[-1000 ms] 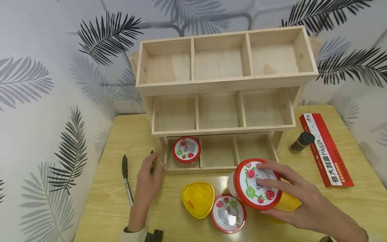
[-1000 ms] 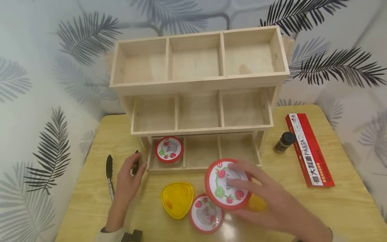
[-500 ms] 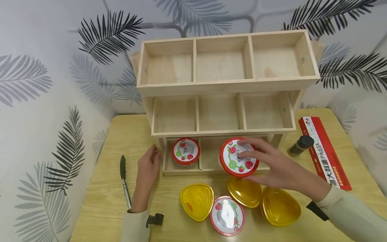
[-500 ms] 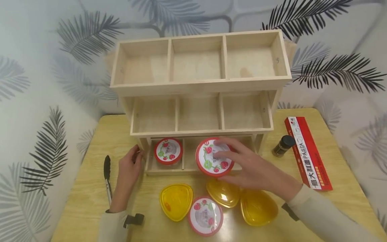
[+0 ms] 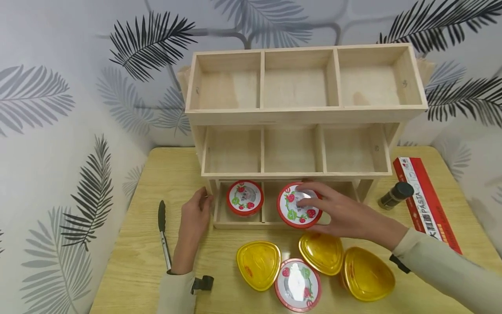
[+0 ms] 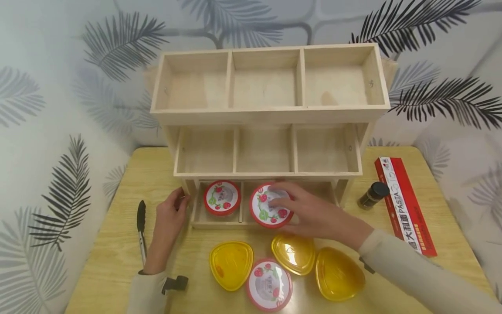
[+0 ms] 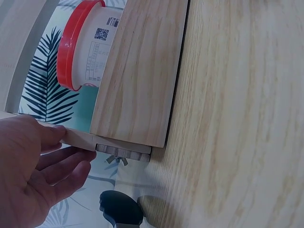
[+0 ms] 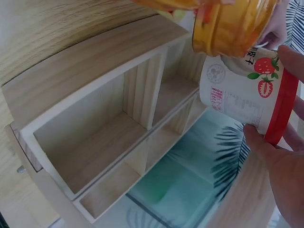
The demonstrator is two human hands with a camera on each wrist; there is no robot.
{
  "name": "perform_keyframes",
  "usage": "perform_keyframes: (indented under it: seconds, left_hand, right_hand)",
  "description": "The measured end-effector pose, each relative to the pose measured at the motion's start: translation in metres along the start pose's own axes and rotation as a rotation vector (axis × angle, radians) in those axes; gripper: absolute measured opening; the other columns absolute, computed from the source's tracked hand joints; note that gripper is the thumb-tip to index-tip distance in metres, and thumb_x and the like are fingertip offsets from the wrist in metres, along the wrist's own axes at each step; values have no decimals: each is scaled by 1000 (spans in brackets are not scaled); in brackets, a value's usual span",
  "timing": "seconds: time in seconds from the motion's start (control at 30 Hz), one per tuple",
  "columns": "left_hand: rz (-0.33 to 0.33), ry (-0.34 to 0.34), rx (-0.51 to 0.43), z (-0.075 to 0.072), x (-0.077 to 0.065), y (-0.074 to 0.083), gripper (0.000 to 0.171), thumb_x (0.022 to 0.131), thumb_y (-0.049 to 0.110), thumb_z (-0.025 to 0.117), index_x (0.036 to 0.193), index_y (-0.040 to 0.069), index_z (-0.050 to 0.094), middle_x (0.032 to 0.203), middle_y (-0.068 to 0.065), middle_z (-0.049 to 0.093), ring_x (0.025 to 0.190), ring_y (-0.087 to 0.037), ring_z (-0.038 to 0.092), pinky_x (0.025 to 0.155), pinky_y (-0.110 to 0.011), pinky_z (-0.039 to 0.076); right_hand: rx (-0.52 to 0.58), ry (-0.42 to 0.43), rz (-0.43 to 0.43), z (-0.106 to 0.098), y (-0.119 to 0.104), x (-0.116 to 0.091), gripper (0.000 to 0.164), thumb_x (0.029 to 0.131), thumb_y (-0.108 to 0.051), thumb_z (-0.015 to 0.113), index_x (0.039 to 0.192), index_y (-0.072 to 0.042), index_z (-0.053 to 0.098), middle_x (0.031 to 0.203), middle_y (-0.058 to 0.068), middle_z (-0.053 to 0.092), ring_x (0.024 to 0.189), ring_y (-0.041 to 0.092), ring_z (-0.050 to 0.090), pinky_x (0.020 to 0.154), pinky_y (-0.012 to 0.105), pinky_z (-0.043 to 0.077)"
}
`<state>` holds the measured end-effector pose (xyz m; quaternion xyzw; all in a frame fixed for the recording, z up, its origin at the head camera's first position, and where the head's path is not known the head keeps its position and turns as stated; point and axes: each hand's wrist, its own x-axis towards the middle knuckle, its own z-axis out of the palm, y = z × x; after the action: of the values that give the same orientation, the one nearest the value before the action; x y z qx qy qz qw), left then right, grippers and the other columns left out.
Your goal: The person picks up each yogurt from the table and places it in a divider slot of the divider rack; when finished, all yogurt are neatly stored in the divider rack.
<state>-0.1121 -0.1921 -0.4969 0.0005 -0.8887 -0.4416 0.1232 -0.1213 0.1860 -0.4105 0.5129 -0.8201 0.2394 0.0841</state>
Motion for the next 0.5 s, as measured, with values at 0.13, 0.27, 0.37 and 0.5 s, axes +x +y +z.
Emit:
perform_keyframes:
  seconds: [0.13, 0.27, 0.37, 0.5]
  left_hand:
    - [-1, 2, 11, 1, 1, 1, 32, 101, 7, 60, 127, -12, 58, 114, -28, 68, 102, -36, 70, 82, -43, 60]
    - [-5, 7, 25, 2, 1, 0, 32, 100, 6, 61, 126, -12, 58, 113, -28, 68, 102, -36, 70, 82, -42, 60]
    - [0, 10, 35, 2, 1, 0, 32, 100, 5, 61, 126, -12, 58, 112, -28, 69, 100, -36, 70, 81, -43, 60]
    - [12, 11, 45, 1, 0, 1, 32, 100, 6, 61, 127, -12, 58, 112, -28, 69, 99, -36, 71, 80, -44, 61]
  right_hand:
    - [-9, -25, -9, 8, 6, 3, 60, 66, -19, 94, 118, -11, 64, 139, 18, 48, 121, 34, 53, 86, 41, 59]
    - [10, -47, -5, 17, 12, 6, 59, 68, -20, 94, 117, -9, 63, 137, 19, 49, 118, 33, 55, 87, 41, 58]
    - [51, -75, 33, 23, 17, 9, 55, 72, -19, 92, 117, -9, 62, 138, 18, 48, 117, 31, 56, 88, 41, 57]
    - [121, -143, 146, 29, 21, 14, 51, 76, -22, 89, 118, -12, 61, 140, 15, 47, 118, 27, 56, 89, 38, 57]
